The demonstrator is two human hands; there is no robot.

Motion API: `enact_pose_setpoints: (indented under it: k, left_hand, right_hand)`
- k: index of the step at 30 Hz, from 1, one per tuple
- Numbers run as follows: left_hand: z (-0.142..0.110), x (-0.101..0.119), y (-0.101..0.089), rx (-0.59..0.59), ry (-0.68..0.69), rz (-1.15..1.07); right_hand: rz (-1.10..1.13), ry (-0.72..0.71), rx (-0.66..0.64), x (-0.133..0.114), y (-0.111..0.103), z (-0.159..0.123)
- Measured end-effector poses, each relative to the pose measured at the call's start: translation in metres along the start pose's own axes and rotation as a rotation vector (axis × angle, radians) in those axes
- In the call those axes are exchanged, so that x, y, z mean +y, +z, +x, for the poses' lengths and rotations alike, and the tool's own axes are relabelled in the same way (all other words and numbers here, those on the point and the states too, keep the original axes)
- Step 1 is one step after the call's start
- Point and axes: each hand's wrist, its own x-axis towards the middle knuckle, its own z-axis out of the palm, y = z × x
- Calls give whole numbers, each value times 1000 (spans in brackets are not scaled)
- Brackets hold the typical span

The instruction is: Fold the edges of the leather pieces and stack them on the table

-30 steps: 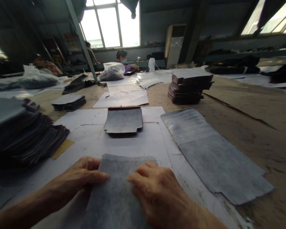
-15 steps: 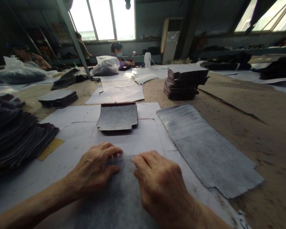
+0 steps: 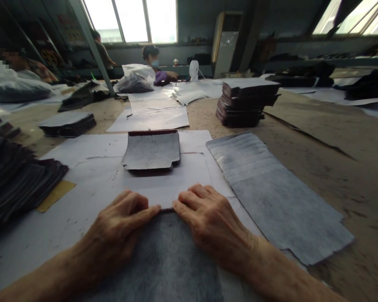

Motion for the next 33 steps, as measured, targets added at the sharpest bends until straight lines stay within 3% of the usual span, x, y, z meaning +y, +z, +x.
enact_pose_setpoints:
  k: [5, 18, 24, 29, 33]
  left_hand:
    - [-2, -1, -1, -57, 80, 11]
    - [-1, -4, -2, -179, 120, 57]
    - [2, 0, -1, -110, 177, 198]
    - [1, -3, -10, -101, 144, 135]
    - [-11, -16, -21, -20, 77, 89]
  right_hand:
    - [-58, -64, 92, 0, 5, -7]
    - [-122, -97, -90, -7, 2, -8]
    - [-212, -101, -95, -8, 3, -7]
    - [-309, -125, -84, -9, 2, -10]
    - [-320, -142, -24, -9, 4, -9]
